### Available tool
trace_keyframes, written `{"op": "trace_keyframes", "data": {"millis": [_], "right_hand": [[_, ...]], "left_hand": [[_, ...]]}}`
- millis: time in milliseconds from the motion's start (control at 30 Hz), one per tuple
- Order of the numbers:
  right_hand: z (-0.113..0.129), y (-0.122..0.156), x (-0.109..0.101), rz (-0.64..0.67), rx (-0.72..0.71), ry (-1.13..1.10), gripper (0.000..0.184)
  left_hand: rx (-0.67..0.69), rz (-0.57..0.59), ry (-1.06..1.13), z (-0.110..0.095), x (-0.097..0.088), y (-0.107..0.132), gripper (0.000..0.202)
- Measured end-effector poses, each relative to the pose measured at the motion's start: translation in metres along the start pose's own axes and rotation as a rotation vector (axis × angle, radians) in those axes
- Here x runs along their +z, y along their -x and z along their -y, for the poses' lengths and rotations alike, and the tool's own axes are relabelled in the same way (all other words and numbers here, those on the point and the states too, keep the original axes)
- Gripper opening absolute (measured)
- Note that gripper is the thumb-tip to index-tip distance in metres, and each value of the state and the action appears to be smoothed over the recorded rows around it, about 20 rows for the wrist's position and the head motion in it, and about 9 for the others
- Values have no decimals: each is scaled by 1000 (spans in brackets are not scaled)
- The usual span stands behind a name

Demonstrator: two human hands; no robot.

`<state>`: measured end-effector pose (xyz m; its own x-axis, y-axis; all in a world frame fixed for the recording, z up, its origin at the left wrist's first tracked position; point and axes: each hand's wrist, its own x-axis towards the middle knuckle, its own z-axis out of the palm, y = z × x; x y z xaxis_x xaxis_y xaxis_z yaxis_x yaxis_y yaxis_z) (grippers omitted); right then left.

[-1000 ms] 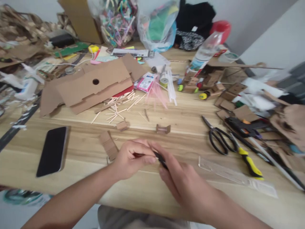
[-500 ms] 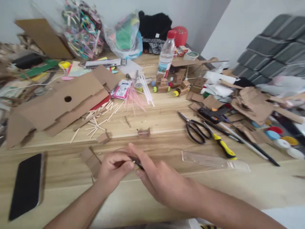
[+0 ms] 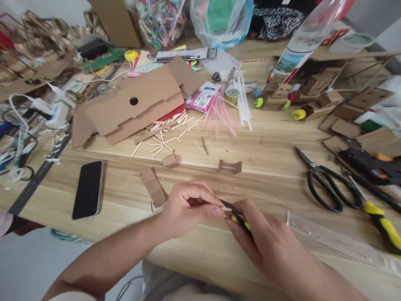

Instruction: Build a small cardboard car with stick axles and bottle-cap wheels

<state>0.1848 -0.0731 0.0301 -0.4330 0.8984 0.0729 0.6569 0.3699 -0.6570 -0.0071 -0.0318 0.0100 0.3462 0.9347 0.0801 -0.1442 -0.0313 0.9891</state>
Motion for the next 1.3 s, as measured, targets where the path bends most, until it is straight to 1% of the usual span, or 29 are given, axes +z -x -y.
{"op": "trace_keyframes", "data": {"millis": [67,100,167,233,267,400,467,567,667,733,800,900,967,1033,1133,1200,1300], "right_hand": [[1,-1,-1,-5,-6,-4,25],[2,-1,-2,18,11,-25,23],[3,-2,-5,104,64,-90,19],[5,-2,-6,172,85,-138,16],[4,-2,-7,174,73,-139,15],[2,1,-2,57,-22,-27,21],[1,1,0,35,-43,8,23],[2,1,-2,50,-36,-19,20],[5,1,-7,115,0,-70,14],[7,1,-8,131,-3,-76,14],[7,1,-7,91,-36,-41,17],[5,1,-3,-7,-93,60,24],[4,1,-2,-31,-113,95,26],[4,2,-3,13,-104,59,23],[4,3,-6,140,-46,-31,13],[5,3,-6,137,-28,-33,12],[5,2,-8,66,-45,-19,16]], "left_hand": [[0,6,-19,-1,-1,0,37],[-2,10,-30,-1,-1,-1,38],[-3,26,-34,-2,-1,-1,40],[-4,50,-22,-3,-1,-2,42],[-1,56,-13,-3,-1,-2,44],[15,40,-21,-1,0,-1,45],[35,42,-33,-1,0,-1,42],[51,55,-17,-2,-1,-1,38],[40,68,24,-5,0,-1,38],[29,72,41,-5,1,0,37],[28,63,43,-4,1,0,37],[37,57,26,-2,0,1,35],[33,64,15,-1,-1,0,37],[15,85,13,-2,-1,0,41],[-36,121,28,-5,0,-1,47],[-63,115,39,-6,1,0,47],[-104,112,41,-8,0,1,46]]}}
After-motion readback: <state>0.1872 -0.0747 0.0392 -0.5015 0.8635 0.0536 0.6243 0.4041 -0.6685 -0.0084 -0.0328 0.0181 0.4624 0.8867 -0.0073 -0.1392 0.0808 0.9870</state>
